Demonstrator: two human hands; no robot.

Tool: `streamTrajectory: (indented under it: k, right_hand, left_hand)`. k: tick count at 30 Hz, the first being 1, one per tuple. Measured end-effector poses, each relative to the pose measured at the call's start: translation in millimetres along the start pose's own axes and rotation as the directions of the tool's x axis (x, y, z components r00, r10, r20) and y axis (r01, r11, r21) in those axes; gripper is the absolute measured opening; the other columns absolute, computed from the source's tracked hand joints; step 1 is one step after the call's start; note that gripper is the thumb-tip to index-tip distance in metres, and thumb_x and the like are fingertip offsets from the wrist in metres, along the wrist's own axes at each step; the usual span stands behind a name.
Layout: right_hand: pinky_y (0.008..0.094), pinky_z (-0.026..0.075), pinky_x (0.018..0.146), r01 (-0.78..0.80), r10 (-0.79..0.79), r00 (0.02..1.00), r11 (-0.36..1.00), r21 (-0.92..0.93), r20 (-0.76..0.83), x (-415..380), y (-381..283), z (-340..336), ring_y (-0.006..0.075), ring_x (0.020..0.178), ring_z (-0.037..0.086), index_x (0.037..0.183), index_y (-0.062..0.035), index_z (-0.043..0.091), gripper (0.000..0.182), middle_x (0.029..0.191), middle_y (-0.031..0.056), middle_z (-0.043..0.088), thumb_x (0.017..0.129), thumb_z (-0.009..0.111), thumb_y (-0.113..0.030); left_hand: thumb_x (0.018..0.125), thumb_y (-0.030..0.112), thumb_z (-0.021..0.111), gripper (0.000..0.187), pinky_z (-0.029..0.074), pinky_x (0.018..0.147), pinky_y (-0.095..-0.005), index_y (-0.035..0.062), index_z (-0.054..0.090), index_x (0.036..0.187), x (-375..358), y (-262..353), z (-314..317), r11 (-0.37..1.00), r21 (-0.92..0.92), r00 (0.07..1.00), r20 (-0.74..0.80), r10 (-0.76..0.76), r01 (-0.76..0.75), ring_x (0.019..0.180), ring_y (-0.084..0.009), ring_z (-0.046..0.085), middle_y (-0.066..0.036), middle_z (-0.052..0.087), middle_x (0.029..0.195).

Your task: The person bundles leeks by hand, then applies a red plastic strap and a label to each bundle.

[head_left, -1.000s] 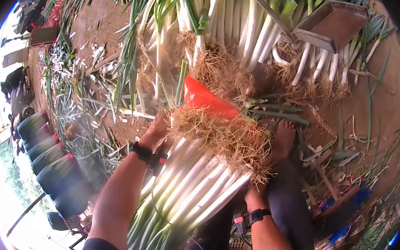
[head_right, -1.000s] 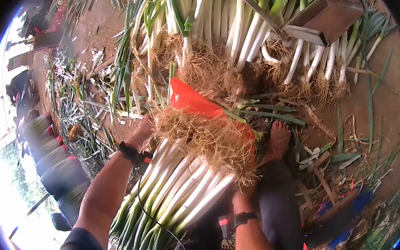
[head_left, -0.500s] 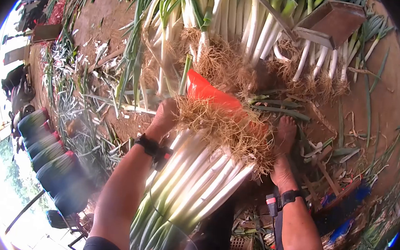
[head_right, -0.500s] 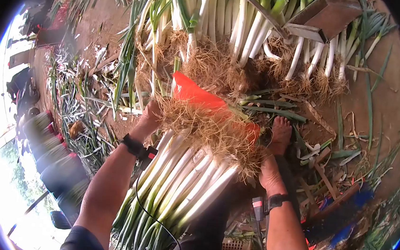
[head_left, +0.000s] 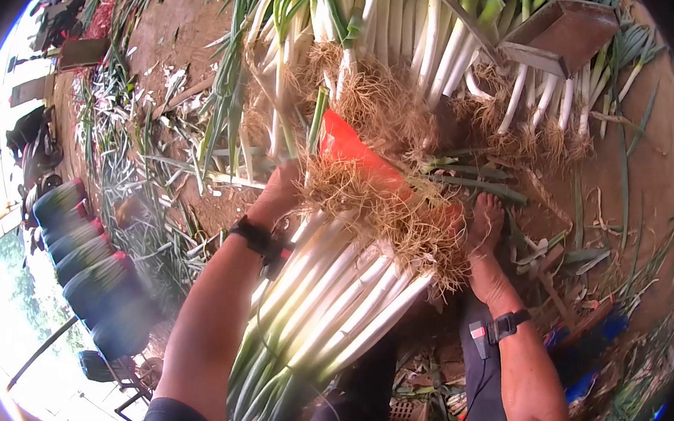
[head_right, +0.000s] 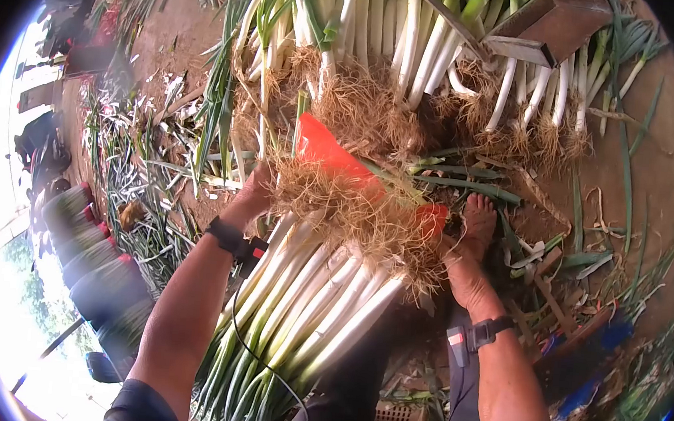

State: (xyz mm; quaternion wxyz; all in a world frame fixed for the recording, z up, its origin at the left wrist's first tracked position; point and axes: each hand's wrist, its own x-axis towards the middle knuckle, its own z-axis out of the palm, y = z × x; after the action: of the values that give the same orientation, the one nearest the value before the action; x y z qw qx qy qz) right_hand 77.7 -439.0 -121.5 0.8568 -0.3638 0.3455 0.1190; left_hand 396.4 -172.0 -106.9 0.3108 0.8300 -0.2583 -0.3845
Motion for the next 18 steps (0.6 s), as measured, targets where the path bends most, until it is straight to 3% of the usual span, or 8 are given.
streamTrajectory:
  k: [3,5,7,11,13,15,17,18]
  right_hand:
    - [0.0346,0.021,0.113,-0.079,0.079,0.991,0.997,-0.005,0.105,-9.0,-0.7,-3.3,0.0176,0.133,0.026,0.144,-0.0053,0.059,0.05,0.145,0.0067,0.037,0.104,0.066,-0.034]
    - [0.0355,0.016,0.115,-0.067,0.074,0.992,0.995,-0.078,0.098,-11.7,-5.7,1.9,0.0183,0.137,0.02,0.147,-0.0052,0.057,0.053,0.15,0.0078,0.031,0.104,0.066,-0.034]
    - [0.0292,0.047,0.103,-0.004,0.007,1.0,0.97,-0.242,0.013,-12.7,-14.9,13.7,0.0084,0.112,0.062,0.135,-0.0039,0.067,0.043,0.122,-0.0017,0.071,0.103,0.071,-0.032]
    - [0.0307,0.045,0.107,-0.065,0.048,0.997,0.947,-0.316,-0.061,-14.8,-9.1,13.0,0.0094,0.116,0.06,0.139,-0.0039,0.065,0.049,0.128,0.0004,0.069,0.1,0.074,-0.033]
    - [0.0308,0.045,0.108,-0.072,0.043,0.994,0.948,-0.311,-0.098,-14.2,-8.8,15.9,0.0099,0.118,0.06,0.14,-0.004,0.064,0.051,0.129,0.0012,0.069,0.1,0.074,-0.034]
    - [0.036,0.023,0.116,-0.059,0.049,0.998,0.963,-0.262,-0.046,-12.6,-12.7,18.7,0.0183,0.136,0.029,0.15,-0.0065,0.054,0.057,0.149,0.0077,0.038,0.102,0.069,-0.033]
    - [0.0411,0.001,0.125,-0.055,0.057,0.998,0.976,-0.211,0.003,-12.3,-17.2,20.3,0.0268,0.154,-0.002,0.16,-0.009,0.043,0.064,0.168,0.0141,0.008,0.104,0.065,-0.032]
    - [0.0424,-0.004,0.127,-0.059,0.063,0.998,0.978,-0.199,0.014,-13.4,-18.4,21.6,0.0289,0.158,-0.01,0.162,-0.0096,0.04,0.066,0.173,0.0157,0.0,0.104,0.064,-0.032]
  left_hand:
    - [0.088,0.01,0.081,0.033,0.058,0.083,-0.0382,0.0,0.071,0.117,-0.7,-15.3,0.4,1.0,0.004,1.0,-0.015,0.021,-0.021,0.093,-0.0203,0.073,-0.013,0.077,0.1]
    - [0.088,0.003,0.078,0.031,0.058,0.082,-0.0381,0.0008,0.07,0.119,6.2,-93.9,15.8,0.939,-0.338,0.985,-0.136,-0.109,0.057,0.093,-0.0215,0.073,-0.015,0.077,0.101]
    - [0.09,0.002,0.074,0.031,0.058,0.084,-0.0375,0.0007,0.07,0.121,5.7,-68.9,12.6,0.981,-0.169,0.987,-0.11,-0.118,0.098,0.096,-0.0235,0.073,-0.017,0.076,0.105]
    - [0.091,0.008,0.074,0.035,0.059,0.09,-0.0359,0.0031,0.07,0.125,7.9,-61.2,11.6,0.925,0.028,0.925,-0.062,-0.376,0.378,0.103,-0.0284,0.073,-0.019,0.076,0.112]
    - [0.089,0.018,0.078,0.041,0.058,0.093,-0.0383,0.0066,0.071,0.128,1.1,-52.8,21.3,0.975,0.018,0.953,-0.215,-0.211,0.22,0.103,-0.0299,0.074,-0.02,0.076,0.112]
    - [0.088,0.023,0.08,0.045,0.057,0.094,-0.0396,0.0089,0.071,0.129,-3.3,-37.9,23.1,0.987,0.036,0.939,-0.314,-0.139,0.159,0.103,-0.0301,0.075,-0.019,0.077,0.111]
    - [0.089,0.027,0.081,0.046,0.057,0.094,-0.0405,0.0088,0.072,0.13,1.2,-35.4,17.9,0.974,0.103,0.974,-0.126,-0.186,0.199,0.105,-0.0292,0.074,-0.016,0.077,0.113]
    - [0.091,0.031,0.079,0.044,0.057,0.094,-0.0399,0.0082,0.072,0.128,1.0,-41.1,23.5,0.956,-0.117,0.953,-0.114,-0.282,0.269,0.104,-0.0293,0.075,-0.016,0.078,0.111]
